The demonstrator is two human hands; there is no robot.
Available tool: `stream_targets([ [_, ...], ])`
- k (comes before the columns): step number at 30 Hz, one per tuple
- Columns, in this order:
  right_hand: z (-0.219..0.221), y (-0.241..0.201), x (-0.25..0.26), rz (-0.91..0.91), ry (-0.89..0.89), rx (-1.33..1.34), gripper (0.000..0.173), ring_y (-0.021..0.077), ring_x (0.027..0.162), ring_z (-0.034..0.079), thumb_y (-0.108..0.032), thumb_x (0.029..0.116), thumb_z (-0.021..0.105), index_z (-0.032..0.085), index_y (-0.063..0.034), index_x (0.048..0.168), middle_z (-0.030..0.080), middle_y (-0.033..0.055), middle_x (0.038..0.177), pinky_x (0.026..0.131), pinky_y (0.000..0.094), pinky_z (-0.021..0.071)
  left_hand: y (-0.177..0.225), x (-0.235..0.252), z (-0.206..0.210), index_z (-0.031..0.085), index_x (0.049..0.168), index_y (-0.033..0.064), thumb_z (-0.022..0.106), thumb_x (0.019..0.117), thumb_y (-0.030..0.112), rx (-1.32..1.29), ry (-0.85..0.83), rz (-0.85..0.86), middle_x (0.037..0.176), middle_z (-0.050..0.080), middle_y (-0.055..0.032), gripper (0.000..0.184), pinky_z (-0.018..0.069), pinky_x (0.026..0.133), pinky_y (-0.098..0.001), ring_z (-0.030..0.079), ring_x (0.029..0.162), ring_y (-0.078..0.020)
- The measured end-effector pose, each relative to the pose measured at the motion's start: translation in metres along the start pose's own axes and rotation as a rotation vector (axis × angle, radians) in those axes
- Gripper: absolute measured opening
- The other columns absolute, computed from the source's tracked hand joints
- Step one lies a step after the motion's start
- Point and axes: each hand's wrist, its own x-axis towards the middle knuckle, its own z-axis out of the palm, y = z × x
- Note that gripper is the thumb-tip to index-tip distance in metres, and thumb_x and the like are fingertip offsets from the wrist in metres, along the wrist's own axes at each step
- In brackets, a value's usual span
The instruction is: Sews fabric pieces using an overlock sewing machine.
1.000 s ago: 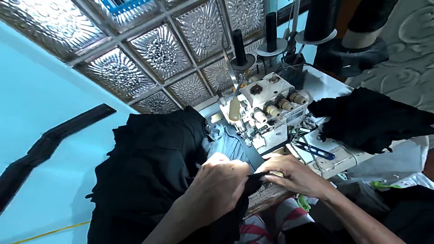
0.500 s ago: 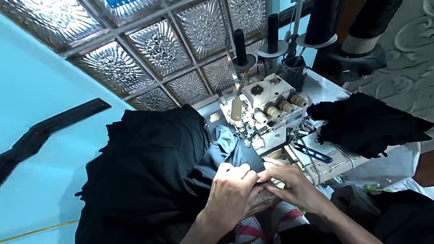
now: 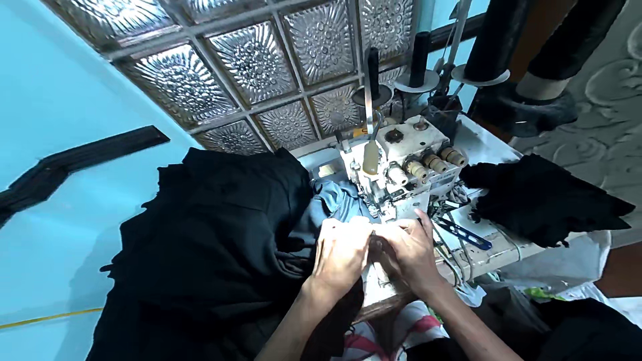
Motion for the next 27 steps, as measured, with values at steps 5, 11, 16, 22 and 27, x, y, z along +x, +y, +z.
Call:
stream_targets([
  [5,-0.009,-0.014,-0.011,-0.013,-0.040,0.037,0.014,0.0223,0.101,0.067,-0.013,0.0970,0.061,0.074,-0.0163,0.094,0.075,-0.0004,0.091,0.111,0.0488,0.0364,-0.024,0.017,0.010,0.077,0.099,0.0033,0.062,0.0925,0.008,-0.036,-0.041,-0.155,0.095,0.075,-0.0135,0.017,0.0548,0.065,-0.0553,0.073,0.077,-0.0342],
  [11,-0.055,0.033,-0.038,0.319,-0.227,-0.183,0.022,0.0459,0.101,0.070,0.004,0.0923,0.056,0.074,0.0044,0.104,0.073,0.0236,0.102,0.088,0.0593,0.0549,-0.016,0.008,0.004,0.072,0.100,0.0030,0.070,0.0919,0.013,0.015,-0.092,-0.422,0.088,0.071,-0.0174,0.013,0.0514,0.066,-0.0574,0.069,0.076,-0.0385],
  [16,-0.063,0.059,-0.046,0.526,-0.521,-0.430,0.037,0.0516,0.124,0.061,0.012,0.0957,0.051,0.061,0.0132,0.131,0.062,0.0340,0.133,0.104,0.0626,0.0468,0.009,-0.030,0.000,0.074,0.109,0.0015,0.057,0.0960,0.008,0.062,0.055,-0.434,0.094,0.075,-0.0168,0.022,0.0562,0.057,-0.0504,0.073,0.069,-0.0349],
  [22,-0.065,0.072,-0.035,0.436,-0.431,-0.458,0.016,0.0531,0.088,0.070,0.004,0.0951,0.058,0.070,0.0112,0.104,0.069,0.0326,0.096,0.071,0.0635,0.0555,0.022,-0.040,0.009,0.072,0.116,-0.0040,0.061,0.0912,0.007,0.175,0.114,-0.381,0.104,0.075,-0.0172,0.030,0.0544,0.051,-0.0435,0.070,0.060,-0.0302],
  [27,-0.080,0.026,-0.001,0.490,-0.437,-0.252,0.031,0.0513,0.067,0.068,-0.018,0.1053,0.052,0.068,0.0022,0.121,0.069,0.0276,0.077,0.059,0.0667,0.0504,0.022,-0.040,0.015,0.073,0.115,-0.0027,0.060,0.0894,0.007,0.214,0.195,-0.385,0.098,0.076,-0.0150,0.030,0.0527,0.050,-0.0400,0.068,0.057,-0.0272],
])
